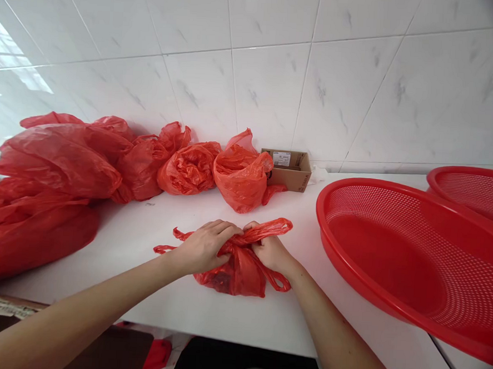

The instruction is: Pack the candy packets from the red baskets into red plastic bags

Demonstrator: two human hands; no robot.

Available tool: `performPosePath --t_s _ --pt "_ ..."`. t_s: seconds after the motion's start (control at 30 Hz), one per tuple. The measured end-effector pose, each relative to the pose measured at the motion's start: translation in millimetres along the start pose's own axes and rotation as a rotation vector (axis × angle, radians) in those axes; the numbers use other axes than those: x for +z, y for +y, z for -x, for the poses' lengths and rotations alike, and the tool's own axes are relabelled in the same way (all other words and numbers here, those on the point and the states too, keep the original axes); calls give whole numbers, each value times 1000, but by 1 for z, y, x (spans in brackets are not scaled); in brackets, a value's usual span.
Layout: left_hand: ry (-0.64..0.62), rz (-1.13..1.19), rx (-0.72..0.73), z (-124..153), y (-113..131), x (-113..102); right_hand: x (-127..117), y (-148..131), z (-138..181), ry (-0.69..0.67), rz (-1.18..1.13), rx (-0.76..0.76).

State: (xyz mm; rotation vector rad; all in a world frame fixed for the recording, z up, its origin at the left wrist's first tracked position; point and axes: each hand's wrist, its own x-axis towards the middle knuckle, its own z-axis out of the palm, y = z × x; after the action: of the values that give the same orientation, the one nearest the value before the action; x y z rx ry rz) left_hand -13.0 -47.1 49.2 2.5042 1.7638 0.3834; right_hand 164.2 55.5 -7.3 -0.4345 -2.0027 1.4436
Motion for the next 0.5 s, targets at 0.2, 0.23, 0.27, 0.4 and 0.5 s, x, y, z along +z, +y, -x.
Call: performPosePath --t_s 0.2,0.23,0.27,0.4,0.5 --pt "-70 -23 -47 -4 -4 -23 -2 1 0 -84 19 109" --pt "-65 -20 -69 -3 -5 -31 -2 -1 0 -98 -22 118" --pt "-61 -12 -98 -1 -5 -39 -3 -2 -1 -112 -68 131" --pt "-90 29 -296 10 -13 -74 -9 -3 -4 -120 -151 164" --pt "-161 79 -418 23 -35 -101 -12 4 -3 -36 26 193"
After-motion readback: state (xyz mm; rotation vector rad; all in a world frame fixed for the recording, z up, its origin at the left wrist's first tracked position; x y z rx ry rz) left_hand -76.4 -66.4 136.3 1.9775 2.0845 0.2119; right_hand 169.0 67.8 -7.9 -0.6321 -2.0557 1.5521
